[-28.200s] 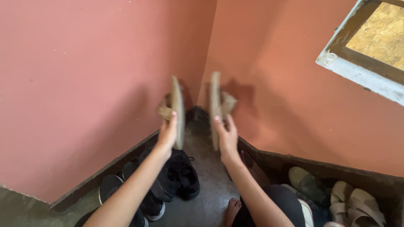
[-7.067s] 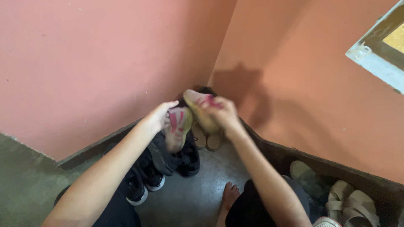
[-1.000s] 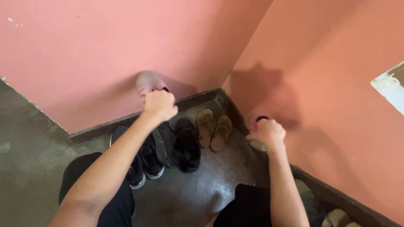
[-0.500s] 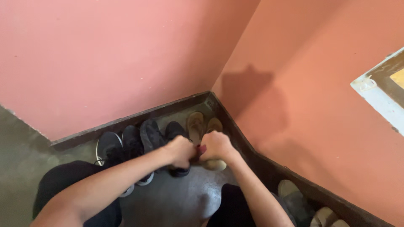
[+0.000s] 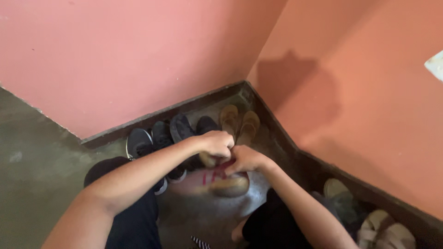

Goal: The person organizes a collection of shoes in a corner of a room. They pick up pairs of sandals and sneakers, tap them together to remove debris, and place them neatly on the floor and on a built-in wall shelf.

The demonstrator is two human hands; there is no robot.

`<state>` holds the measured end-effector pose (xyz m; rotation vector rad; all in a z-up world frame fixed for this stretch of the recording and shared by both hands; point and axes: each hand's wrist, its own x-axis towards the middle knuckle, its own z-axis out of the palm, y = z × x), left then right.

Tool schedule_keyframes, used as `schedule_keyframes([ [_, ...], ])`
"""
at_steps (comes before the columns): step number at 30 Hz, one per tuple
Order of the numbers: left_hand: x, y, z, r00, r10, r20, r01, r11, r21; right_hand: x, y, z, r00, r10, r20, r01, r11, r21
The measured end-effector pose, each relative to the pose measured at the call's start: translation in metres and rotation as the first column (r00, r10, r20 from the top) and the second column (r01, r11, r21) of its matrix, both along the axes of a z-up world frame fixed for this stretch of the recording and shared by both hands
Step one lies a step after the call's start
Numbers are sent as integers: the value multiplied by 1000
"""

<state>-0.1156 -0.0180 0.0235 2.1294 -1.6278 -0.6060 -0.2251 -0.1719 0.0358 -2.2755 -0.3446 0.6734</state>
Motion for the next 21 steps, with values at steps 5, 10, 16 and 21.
schedule_keyframes([
  [5,-33,-2,-15,964,-261,-47,259,890,376,-17,23,-8,888,359,-287,-454,785,-422],
  [10,-25,-18,1,976,-88,199,31,961,274,2,14,7,985,9,-171,-154,482,-863],
  [16,4,-43,21,888,160,431,-50,965,-257,27,-54,45,783,-162,600,593,486,-642],
  [21,18,-49,20,910,271,313,-183,941,-284,20,-46,64,711,-263,652,629,653,-422],
])
